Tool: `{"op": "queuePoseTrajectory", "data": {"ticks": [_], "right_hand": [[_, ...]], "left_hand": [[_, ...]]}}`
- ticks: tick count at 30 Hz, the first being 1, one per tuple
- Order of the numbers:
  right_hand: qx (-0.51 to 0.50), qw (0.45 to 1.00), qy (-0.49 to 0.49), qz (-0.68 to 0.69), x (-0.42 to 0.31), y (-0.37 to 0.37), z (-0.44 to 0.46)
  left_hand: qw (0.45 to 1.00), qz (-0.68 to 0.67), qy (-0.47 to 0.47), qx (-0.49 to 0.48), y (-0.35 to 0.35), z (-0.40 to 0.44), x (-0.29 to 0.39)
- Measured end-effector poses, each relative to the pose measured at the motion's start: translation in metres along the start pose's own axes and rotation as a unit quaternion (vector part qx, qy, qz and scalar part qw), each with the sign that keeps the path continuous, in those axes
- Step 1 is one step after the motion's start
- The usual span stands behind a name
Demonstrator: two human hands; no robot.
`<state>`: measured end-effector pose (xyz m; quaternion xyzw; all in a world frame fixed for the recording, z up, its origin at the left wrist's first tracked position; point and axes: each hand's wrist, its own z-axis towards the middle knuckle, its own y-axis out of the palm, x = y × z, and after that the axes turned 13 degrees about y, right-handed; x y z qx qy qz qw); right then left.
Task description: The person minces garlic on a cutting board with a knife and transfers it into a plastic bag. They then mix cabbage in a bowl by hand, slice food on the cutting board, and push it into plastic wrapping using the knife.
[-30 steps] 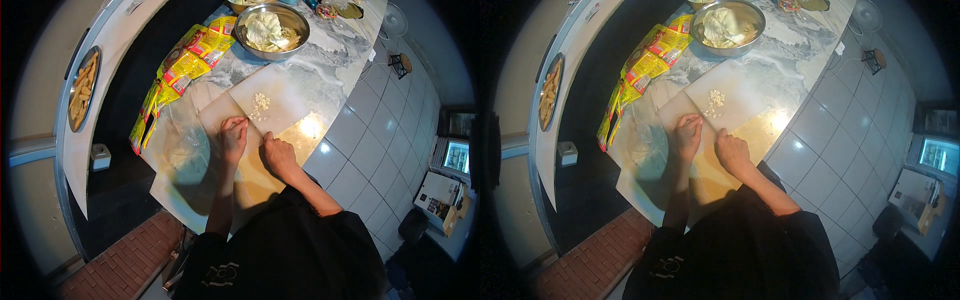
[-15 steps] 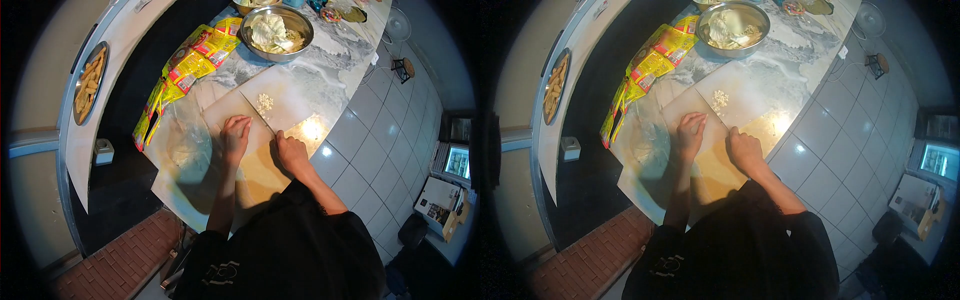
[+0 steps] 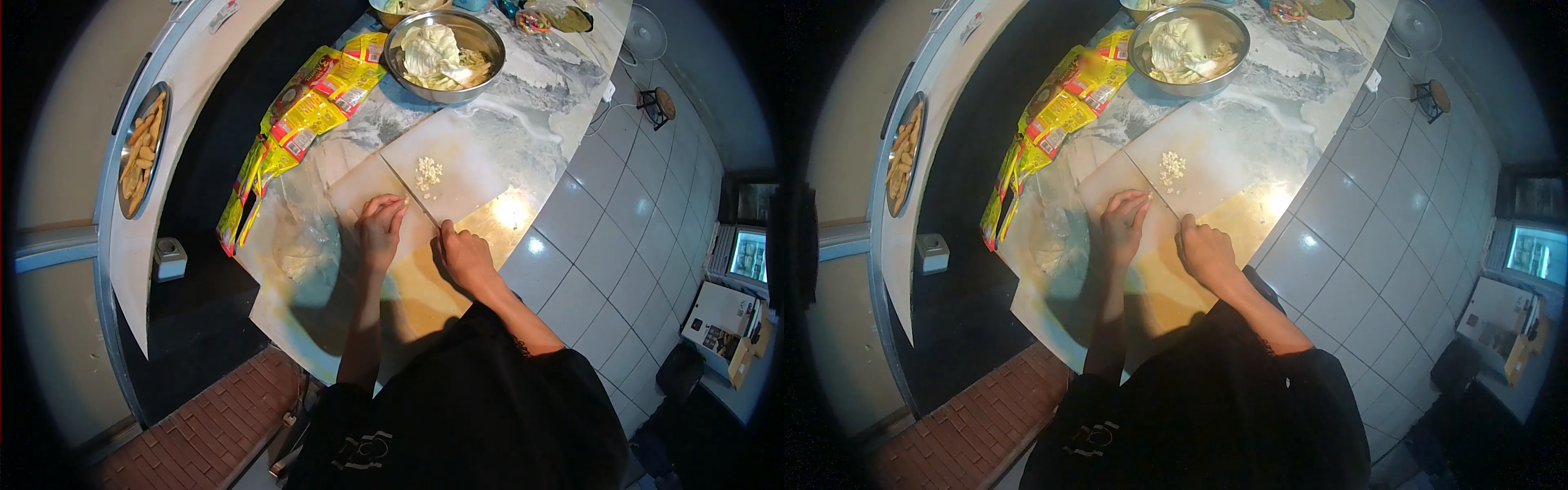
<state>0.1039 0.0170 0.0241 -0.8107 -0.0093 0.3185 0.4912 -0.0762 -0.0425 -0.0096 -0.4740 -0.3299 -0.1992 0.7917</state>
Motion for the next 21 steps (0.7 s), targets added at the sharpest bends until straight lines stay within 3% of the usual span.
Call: {"op": "queuePoseTrajectory", "data": {"ticks": [21], "right_hand": [[-0.006, 0.999, 0.005, -0.043, -0.008, 0.014, 0.004]], "left_hand": [[0.995, -0.025, 0.074, 0.054, 0.005, -0.001, -0.001]]}}
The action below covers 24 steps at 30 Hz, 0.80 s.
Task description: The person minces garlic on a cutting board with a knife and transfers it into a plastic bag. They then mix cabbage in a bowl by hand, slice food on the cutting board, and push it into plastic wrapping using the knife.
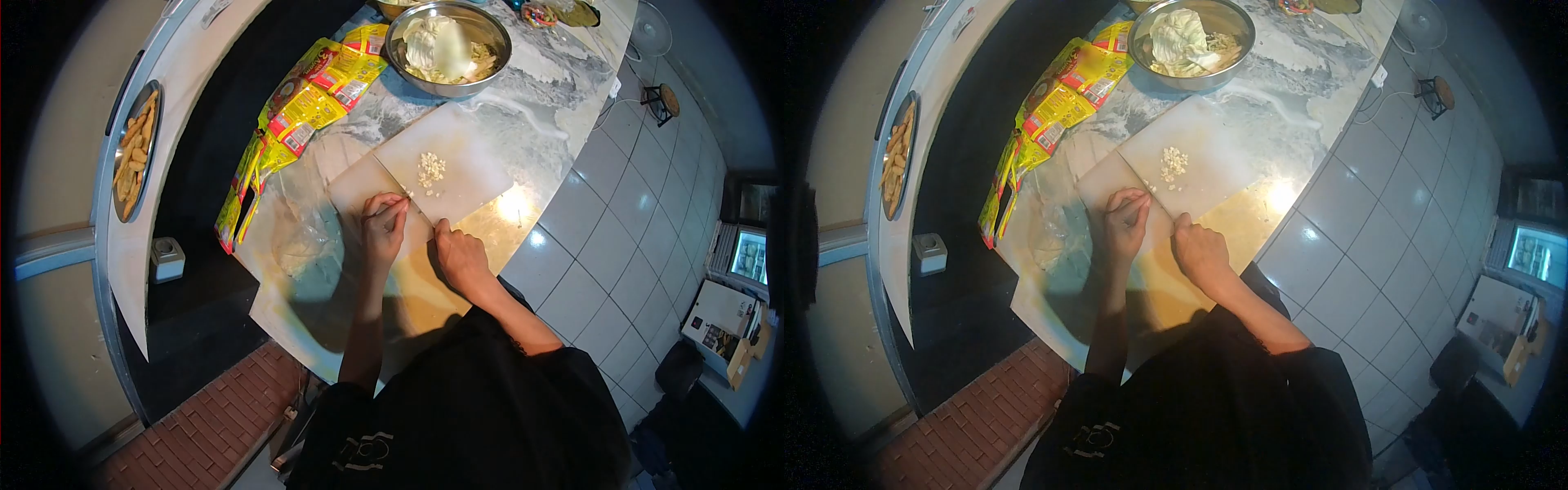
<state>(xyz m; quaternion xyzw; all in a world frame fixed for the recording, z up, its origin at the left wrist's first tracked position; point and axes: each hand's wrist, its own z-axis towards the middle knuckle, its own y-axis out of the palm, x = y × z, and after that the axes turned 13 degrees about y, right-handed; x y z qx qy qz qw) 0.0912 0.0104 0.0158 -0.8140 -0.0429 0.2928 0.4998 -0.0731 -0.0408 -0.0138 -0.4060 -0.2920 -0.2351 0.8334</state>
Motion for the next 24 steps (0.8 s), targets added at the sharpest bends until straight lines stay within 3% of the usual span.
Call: {"op": "queuePoseTrajectory", "data": {"ticks": [24], "right_hand": [[0.023, 0.999, -0.027, 0.037, 0.006, -0.005, -0.002]], "left_hand": [[0.999, 0.024, -0.021, -0.007, 0.000, 0.001, 0.003]]}}
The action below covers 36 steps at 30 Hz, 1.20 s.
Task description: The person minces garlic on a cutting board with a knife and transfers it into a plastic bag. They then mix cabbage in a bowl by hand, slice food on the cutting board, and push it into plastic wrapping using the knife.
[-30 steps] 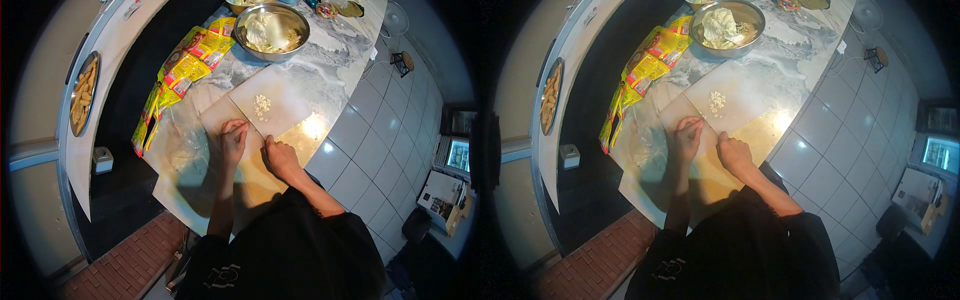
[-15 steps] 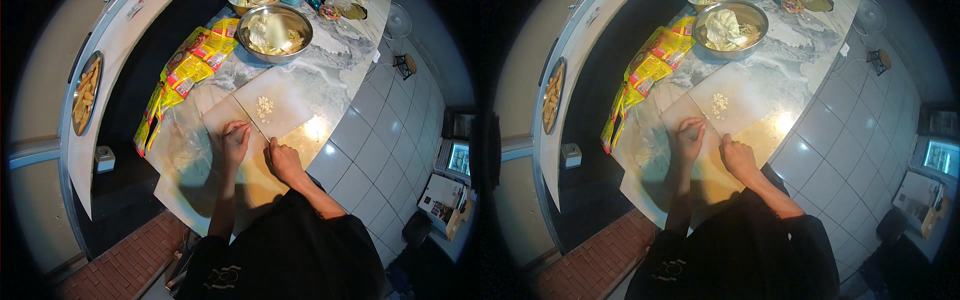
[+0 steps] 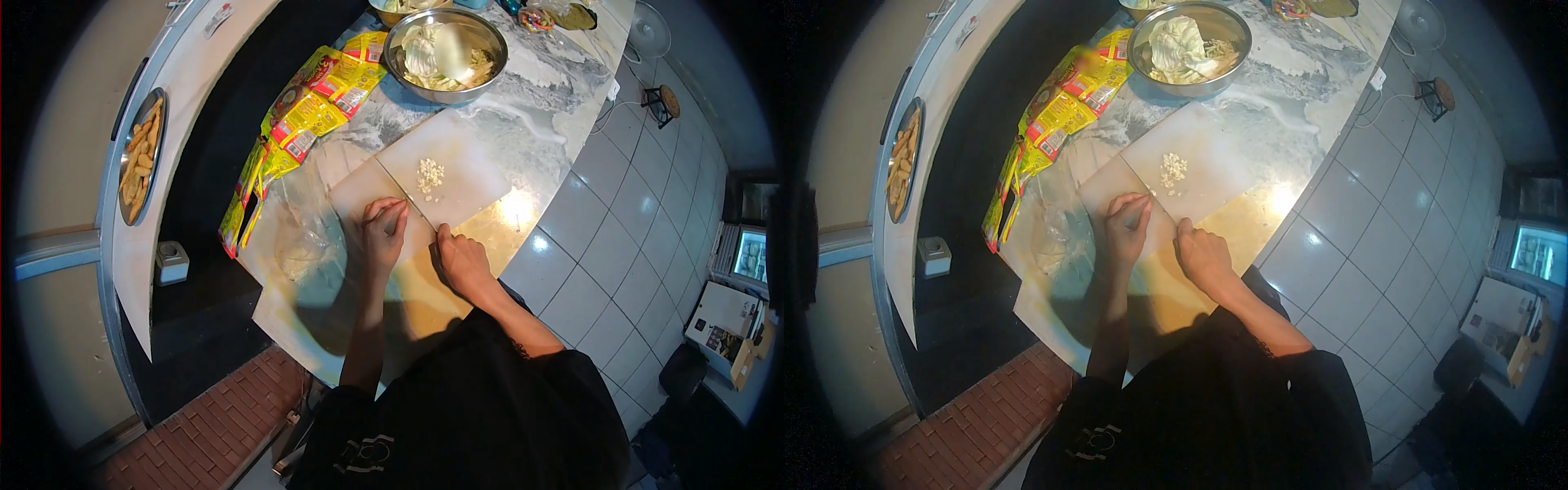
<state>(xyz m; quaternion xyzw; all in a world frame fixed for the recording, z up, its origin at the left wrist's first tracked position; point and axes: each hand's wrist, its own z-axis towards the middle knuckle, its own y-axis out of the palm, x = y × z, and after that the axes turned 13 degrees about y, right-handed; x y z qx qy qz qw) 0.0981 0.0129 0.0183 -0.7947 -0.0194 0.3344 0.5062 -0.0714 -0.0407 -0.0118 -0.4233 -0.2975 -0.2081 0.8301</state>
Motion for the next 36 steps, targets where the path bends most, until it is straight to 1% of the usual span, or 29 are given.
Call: {"op": "queuePoseTrajectory", "data": {"ticks": [3, 12, 15, 18, 20, 25, 27, 32, 36], "right_hand": [[-0.010, 1.000, 0.003, -0.011, 0.000, 0.000, 0.001], [0.001, 0.999, 0.012, -0.040, 0.000, 0.006, 0.004], [-0.019, 0.999, 0.024, -0.035, 0.000, -0.002, 0.007], [-0.033, 0.999, 0.018, -0.020, 0.004, -0.008, 0.009], [-0.060, 0.998, 0.033, -0.005, 0.007, -0.013, 0.009], [-0.051, 0.997, 0.038, -0.033, 0.011, -0.022, 0.001], [-0.049, 0.997, 0.039, -0.047, 0.012, -0.023, -0.002], [-0.025, 0.996, 0.017, -0.081, 0.026, -0.015, -0.011], [-0.040, 0.995, 0.033, -0.088, 0.035, -0.015, -0.019]], "left_hand": [[1.000, -0.022, 0.006, 0.010, 0.002, -0.001, -0.002], [1.000, -0.007, 0.002, 0.013, 0.003, 0.000, -0.002], [1.000, 0.014, -0.009, -0.011, 0.001, 0.000, -0.002], [1.000, 0.006, -0.008, 0.002, 0.004, 0.000, -0.004], [1.000, 0.011, -0.004, 0.005, 0.004, 0.000, -0.003], [1.000, 0.022, -0.001, 0.009, 0.002, 0.005, 0.004], [0.999, 0.037, -0.007, -0.009, 0.000, 0.005, 0.005], [0.999, 0.037, -0.015, -0.005, 0.001, 0.004, 0.005], [0.999, 0.032, -0.004, 0.000, 0.001, 0.004, 0.003]]}}
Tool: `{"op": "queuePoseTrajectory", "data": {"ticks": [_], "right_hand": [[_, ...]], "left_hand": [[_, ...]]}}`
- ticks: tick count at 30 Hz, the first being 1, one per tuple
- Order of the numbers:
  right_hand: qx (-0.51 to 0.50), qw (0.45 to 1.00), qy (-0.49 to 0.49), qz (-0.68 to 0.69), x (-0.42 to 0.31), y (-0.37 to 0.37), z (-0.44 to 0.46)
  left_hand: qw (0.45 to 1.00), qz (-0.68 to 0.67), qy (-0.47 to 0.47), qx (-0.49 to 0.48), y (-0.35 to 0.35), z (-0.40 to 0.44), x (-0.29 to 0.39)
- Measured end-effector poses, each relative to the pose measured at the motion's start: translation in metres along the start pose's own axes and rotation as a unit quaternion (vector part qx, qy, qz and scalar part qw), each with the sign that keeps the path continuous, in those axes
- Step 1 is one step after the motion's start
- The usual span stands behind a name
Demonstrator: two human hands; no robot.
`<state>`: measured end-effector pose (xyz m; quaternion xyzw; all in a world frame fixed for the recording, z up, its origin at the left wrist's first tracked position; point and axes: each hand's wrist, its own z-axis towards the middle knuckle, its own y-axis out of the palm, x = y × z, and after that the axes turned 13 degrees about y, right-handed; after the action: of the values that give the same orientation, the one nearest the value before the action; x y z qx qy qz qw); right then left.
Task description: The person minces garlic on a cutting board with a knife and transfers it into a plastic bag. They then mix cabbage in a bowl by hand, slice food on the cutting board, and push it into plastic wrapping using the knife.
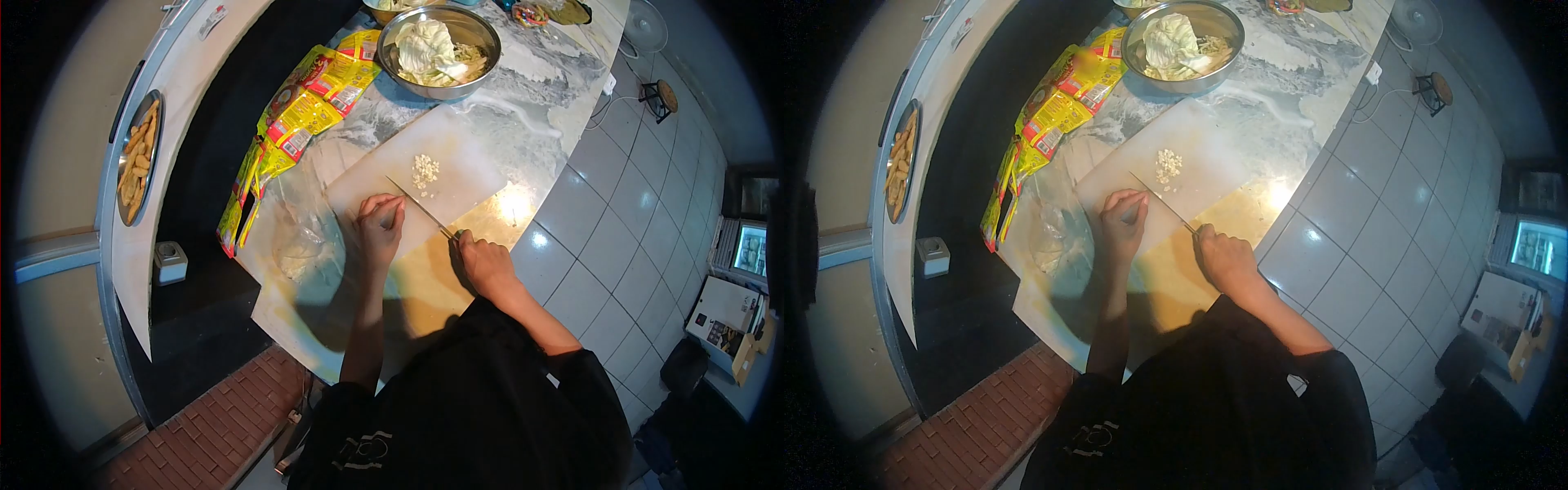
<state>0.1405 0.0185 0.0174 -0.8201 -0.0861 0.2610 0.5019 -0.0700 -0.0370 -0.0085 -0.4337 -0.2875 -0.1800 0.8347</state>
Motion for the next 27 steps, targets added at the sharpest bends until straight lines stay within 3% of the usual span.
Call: {"op": "queuePoseTrajectory", "data": {"ticks": [7, 16, 22, 24, 27], "right_hand": [[0.024, 1.000, -0.008, 0.010, -0.006, 0.002, 0.006], [0.083, 0.993, -0.034, 0.073, -0.012, -0.022, 0.017], [0.087, 0.987, -0.033, 0.131, -0.005, -0.024, 0.017], [0.081, 0.985, -0.029, 0.149, -0.003, -0.021, 0.018], [0.054, 0.974, -0.006, 0.221, -0.001, -0.018, 0.022]], "left_hand": [[1.000, -0.002, 0.006, 0.018, 0.001, 0.002, 0.003], [1.000, 0.001, -0.002, -0.027, 0.002, 0.004, -0.008], [0.995, 0.068, 0.054, -0.042, 0.003, 0.018, 0.001], [0.998, 0.010, -0.006, -0.064, 0.004, 0.020, 0.003], [0.999, -0.044, -0.011, -0.029, 0.007, 0.021, 0.004]]}}
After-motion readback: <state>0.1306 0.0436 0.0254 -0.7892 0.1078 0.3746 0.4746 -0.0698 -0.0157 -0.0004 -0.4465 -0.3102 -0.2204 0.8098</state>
